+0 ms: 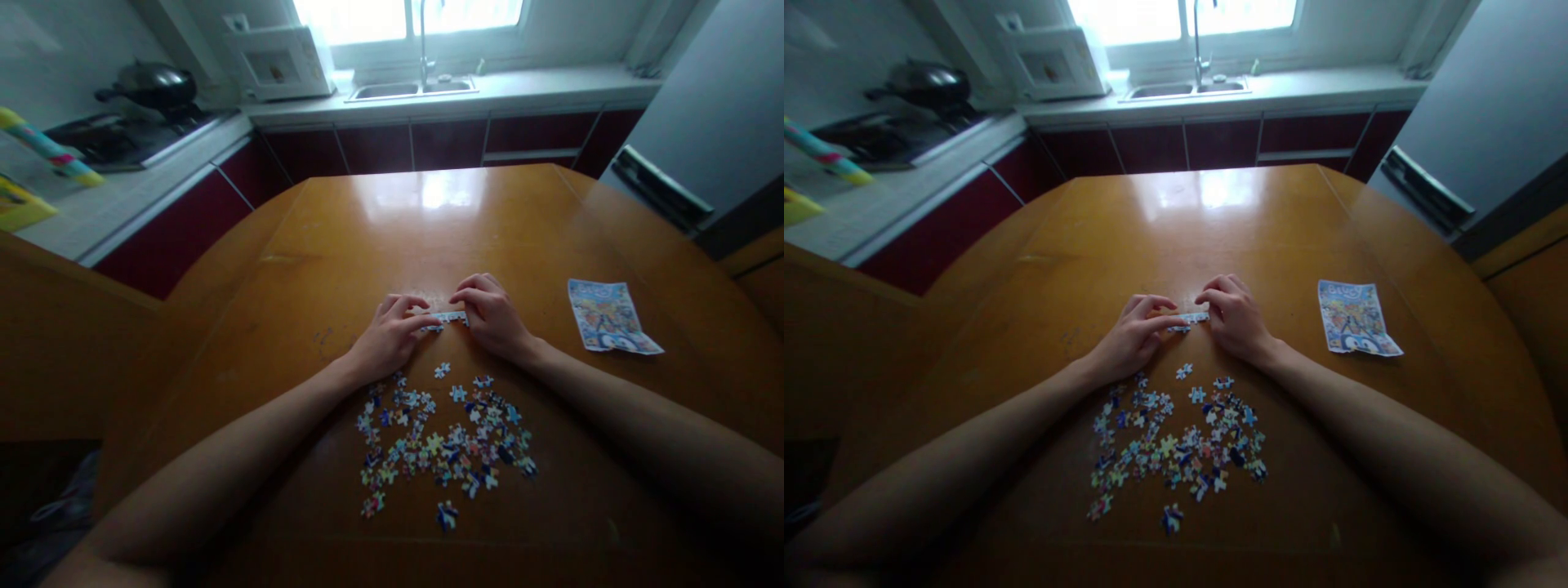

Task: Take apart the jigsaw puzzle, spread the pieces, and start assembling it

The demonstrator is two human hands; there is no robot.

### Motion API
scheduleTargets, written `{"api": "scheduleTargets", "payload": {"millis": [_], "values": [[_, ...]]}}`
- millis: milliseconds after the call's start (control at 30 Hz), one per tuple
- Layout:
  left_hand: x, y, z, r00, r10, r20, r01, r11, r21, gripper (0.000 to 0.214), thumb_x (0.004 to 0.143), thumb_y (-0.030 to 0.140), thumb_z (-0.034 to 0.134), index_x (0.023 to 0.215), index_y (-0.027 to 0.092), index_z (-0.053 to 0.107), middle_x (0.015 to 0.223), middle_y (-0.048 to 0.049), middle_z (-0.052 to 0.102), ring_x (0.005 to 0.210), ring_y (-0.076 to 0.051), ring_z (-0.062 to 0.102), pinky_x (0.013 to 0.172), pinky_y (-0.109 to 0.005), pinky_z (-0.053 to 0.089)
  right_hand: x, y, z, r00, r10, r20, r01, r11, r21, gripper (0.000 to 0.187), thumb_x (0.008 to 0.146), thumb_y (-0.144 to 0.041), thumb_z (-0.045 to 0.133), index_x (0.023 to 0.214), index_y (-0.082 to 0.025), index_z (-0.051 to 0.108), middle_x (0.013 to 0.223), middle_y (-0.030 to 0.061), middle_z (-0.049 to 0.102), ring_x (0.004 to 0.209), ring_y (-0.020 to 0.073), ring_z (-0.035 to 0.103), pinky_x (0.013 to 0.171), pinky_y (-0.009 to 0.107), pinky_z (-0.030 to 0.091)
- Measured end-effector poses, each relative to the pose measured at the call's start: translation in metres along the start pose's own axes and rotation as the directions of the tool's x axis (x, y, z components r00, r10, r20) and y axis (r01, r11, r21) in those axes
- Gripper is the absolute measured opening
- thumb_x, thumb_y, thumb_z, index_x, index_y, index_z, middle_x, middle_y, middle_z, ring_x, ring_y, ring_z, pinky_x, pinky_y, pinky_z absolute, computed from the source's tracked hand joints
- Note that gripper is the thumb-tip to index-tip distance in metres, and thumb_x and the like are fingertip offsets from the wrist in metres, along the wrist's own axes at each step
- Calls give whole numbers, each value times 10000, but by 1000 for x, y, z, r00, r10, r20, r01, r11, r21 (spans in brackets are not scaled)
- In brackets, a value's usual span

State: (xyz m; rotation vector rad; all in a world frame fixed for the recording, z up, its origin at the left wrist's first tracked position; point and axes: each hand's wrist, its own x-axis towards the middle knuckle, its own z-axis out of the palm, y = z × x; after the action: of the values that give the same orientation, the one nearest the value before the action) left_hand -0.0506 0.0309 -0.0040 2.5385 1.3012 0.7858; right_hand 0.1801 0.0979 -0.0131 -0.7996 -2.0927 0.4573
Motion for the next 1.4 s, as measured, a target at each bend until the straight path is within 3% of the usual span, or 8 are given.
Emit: {"api": "scheduleTargets", "payload": {"millis": [467,733,1400], "values": [[1,2,-1,1000,16,-13,-17,999,-43,427,881,21,533,1144,308,708,1231,-56,598,1165,-235,482,1039,-501,456,0,2,1,1000,5,-3,-5,1000,17,284,876,-65,499,849,-240,722,915,72,639,936,242,569,845,431,479],[3,6,-6,999,9,-32,-12,996,-92,179,937,179,594,1005,265,736,1060,-54,647,1020,-216,518,918,-409,492,0,1,0,1000,5,-2,-5,1000,31,290,868,-56,496,842,-234,724,919,75,641,934,242,573,848,429,480],[4,4,-3,999,21,-42,-26,991,-134,159,929,171,595,964,244,732,1022,-52,659,1005,-211,535,899,-391,486,0,2,0,1000,18,-22,-17,999,39,295,850,-42,495,817,-232,718,897,65,644,921,232,585,836,415,484]]}}
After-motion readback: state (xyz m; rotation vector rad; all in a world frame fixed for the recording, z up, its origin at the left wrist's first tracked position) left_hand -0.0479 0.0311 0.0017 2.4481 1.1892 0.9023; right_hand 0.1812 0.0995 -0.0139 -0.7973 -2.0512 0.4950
